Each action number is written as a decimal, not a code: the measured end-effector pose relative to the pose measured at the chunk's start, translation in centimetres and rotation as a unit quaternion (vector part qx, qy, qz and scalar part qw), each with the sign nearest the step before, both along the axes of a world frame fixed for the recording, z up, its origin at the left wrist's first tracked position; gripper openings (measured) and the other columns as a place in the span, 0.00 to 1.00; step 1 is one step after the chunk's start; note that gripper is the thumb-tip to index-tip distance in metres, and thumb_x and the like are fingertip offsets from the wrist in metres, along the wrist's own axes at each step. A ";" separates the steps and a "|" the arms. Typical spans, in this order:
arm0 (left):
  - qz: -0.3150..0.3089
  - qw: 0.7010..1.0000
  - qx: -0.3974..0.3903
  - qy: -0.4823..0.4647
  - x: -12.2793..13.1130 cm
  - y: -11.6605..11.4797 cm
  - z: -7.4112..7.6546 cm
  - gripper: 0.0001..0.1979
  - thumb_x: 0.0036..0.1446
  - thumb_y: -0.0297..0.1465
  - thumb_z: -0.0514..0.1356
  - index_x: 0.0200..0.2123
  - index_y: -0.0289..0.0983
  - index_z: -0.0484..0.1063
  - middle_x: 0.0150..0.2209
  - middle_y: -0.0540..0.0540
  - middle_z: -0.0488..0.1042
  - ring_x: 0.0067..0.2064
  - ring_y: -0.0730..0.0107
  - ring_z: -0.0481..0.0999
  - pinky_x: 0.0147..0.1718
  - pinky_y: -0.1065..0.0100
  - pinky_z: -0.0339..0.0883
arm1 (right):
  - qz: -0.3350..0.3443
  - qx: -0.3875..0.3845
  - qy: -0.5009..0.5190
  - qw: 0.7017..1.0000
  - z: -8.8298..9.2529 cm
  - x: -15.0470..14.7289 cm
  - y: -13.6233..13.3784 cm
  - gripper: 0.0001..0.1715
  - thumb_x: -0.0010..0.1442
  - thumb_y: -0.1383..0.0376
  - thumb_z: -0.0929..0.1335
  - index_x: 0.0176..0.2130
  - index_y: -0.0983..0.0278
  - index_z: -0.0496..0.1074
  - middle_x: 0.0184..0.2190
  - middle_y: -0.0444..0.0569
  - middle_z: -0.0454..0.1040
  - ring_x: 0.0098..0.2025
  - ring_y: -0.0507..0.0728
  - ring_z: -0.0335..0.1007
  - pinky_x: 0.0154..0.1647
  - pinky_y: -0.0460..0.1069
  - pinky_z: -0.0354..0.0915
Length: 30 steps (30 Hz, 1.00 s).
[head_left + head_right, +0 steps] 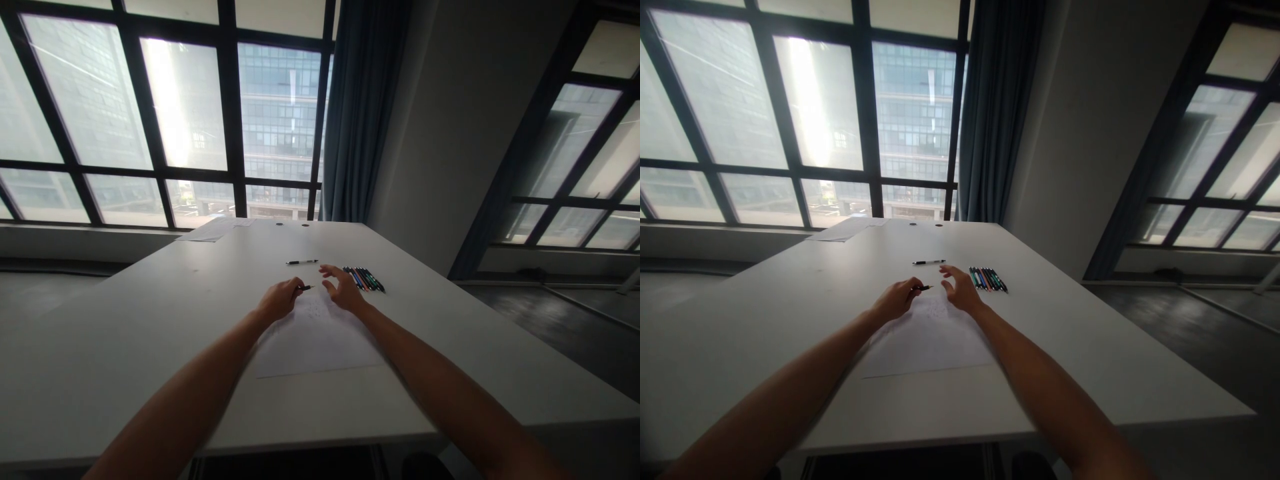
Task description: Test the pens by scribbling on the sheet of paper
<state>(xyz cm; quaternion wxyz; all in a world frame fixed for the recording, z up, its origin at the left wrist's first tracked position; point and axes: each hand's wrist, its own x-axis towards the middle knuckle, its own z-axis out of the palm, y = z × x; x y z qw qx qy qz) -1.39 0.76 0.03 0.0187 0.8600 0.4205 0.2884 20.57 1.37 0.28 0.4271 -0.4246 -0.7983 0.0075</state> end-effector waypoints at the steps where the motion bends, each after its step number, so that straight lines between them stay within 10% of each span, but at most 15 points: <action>1: 0.003 1.000 0.000 0.005 0.0 0.0 0.0 0.10 0.62 0.29 0.51 0.45 0.40 0.67 0.40 0.46 0.77 0.39 0.64 0.76 0.38 0.67 0.67 | -0.035 -0.006 -0.018 0.999 -0.1 0.6 0.4 0.22 0.58 0.71 0.65 0.53 0.64 0.68 0.48 0.53 0.73 0.46 0.56 0.70 0.52 0.54 0.63; 10: 0.009 0.999 -0.007 0.034 0.1 -0.2 -0.2 0.09 0.61 0.31 0.53 0.44 0.42 0.69 0.41 0.47 0.77 0.40 0.64 0.76 0.37 0.68 0.67 | -0.124 -0.080 -0.192 0.970 -1.5 1.7 1.8 0.10 0.61 0.68 0.66 0.41 0.65 0.77 0.39 0.52 0.76 0.45 0.57 0.69 0.49 0.51 0.62; 18: 0.030 0.999 -0.007 0.036 0.1 -0.2 0.0 0.11 0.62 0.31 0.53 0.46 0.41 0.70 0.43 0.47 0.77 0.42 0.64 0.76 0.39 0.68 0.67 | -0.005 -0.067 0.019 0.998 0.0 0.3 0.2 0.07 0.58 0.70 0.68 0.37 0.65 0.76 0.34 0.48 0.78 0.34 0.53 0.72 0.36 0.47 0.66; 30: 0.010 1.000 0.014 0.020 0.1 0.0 -0.2 0.11 0.62 0.30 0.53 0.46 0.40 0.70 0.42 0.46 0.78 0.40 0.64 0.76 0.37 0.68 0.66 | 0.034 -0.040 0.008 0.999 -0.1 -1.1 -0.9 0.06 0.56 0.71 0.68 0.36 0.65 0.75 0.33 0.49 0.78 0.33 0.54 0.71 0.35 0.49 0.67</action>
